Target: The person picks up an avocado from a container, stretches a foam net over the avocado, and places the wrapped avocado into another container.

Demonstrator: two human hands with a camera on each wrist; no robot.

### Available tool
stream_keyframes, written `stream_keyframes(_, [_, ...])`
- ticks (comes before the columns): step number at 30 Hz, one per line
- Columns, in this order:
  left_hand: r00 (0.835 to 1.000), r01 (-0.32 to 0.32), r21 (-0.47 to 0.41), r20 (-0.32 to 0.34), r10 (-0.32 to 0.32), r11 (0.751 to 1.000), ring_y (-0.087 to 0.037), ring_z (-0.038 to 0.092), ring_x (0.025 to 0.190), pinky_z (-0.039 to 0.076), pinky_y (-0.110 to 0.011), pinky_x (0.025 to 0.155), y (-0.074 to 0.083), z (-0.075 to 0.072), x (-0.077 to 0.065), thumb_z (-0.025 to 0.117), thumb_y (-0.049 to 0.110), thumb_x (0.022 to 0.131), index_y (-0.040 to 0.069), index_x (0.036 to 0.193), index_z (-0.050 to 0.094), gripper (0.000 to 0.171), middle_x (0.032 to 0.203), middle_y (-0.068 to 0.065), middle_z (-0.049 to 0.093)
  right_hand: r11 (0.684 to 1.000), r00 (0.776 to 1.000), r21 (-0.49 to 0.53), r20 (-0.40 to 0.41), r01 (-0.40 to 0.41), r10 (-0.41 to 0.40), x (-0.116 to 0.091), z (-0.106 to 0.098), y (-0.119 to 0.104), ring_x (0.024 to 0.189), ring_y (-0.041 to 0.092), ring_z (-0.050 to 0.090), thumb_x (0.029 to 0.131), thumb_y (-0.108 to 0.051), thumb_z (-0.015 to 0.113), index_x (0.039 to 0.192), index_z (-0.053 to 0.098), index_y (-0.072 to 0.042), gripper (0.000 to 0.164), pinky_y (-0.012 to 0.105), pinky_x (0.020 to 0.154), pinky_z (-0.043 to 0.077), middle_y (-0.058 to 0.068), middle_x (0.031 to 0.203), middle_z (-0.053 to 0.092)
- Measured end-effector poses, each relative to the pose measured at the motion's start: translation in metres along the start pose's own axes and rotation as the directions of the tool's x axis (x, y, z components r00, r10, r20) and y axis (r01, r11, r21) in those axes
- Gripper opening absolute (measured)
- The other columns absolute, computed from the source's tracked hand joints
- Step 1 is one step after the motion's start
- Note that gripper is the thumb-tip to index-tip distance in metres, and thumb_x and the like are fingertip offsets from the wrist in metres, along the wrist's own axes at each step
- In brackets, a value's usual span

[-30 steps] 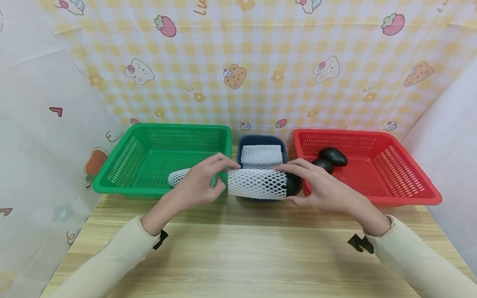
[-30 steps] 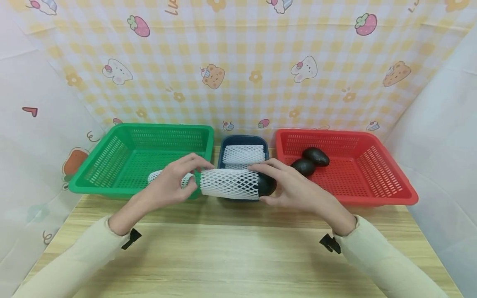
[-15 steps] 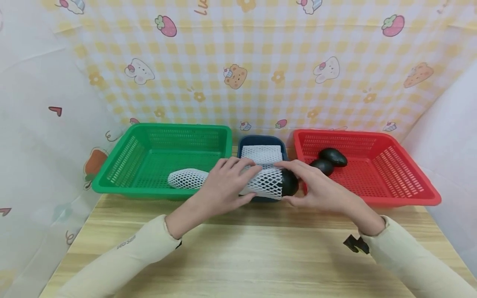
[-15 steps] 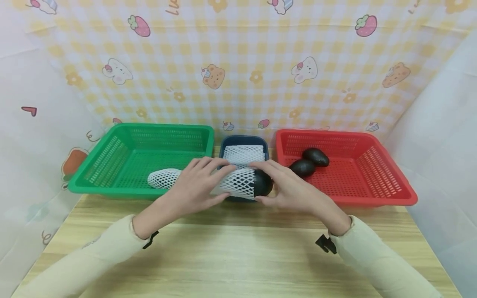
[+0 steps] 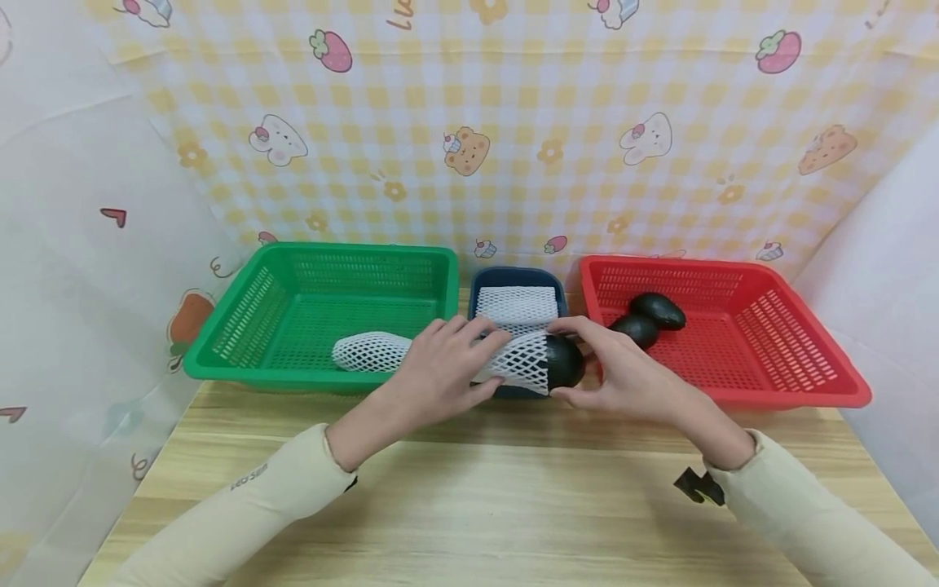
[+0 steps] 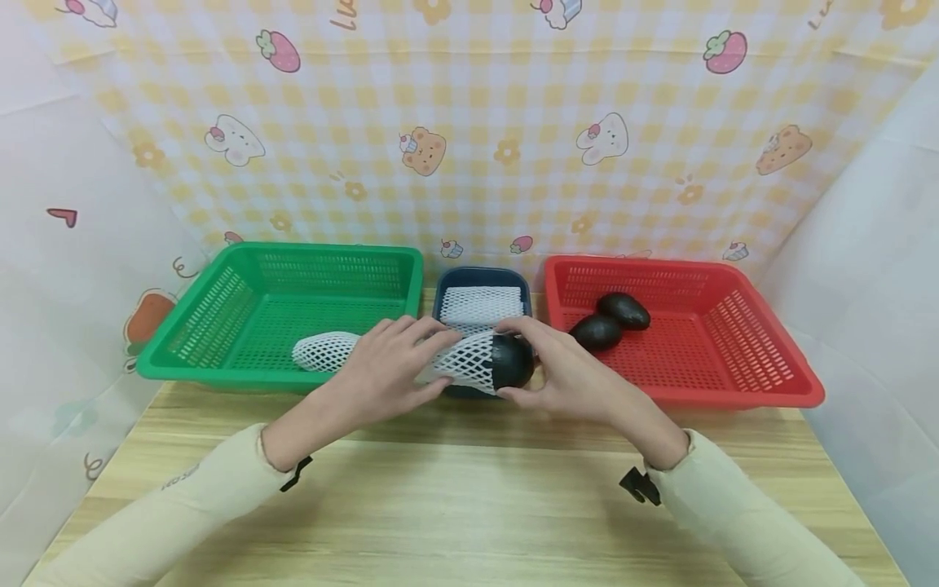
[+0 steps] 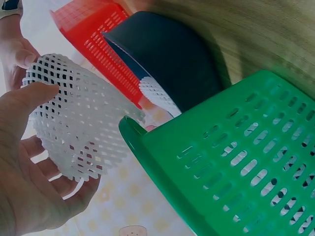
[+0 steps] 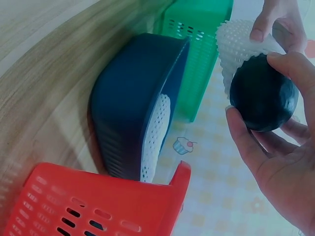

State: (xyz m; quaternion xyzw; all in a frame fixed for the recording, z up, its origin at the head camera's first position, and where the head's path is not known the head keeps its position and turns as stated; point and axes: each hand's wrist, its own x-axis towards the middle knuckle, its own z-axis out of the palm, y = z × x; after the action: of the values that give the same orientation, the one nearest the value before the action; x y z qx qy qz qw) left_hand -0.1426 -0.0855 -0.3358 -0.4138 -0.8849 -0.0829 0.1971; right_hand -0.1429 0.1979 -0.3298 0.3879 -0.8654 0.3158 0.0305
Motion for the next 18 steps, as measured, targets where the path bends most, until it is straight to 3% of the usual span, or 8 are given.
stream_keyframes(18, [1.000, 0.002, -0.012, 0.012, -0.002, 1.000, -0.024, 0.060, 0.095, 0.052, -0.036, 0.078, 0.0020, -0.0004, 0.0053, 0.079, 0.034, 0.088, 0.010, 0.125, 0.066, 0.047, 0.116, -0.006, 0.064, 1.000, 0.997, 0.013, -0.075, 0.025, -0.024, -0.0017, 0.0081, -0.0003, 0.102, 0.014, 0.065, 0.071, -0.011, 0.095, 0.138, 0.051, -0.009, 0.080, 0.036, 0.084, 0.057, 0.004, 0.129, 0.058])
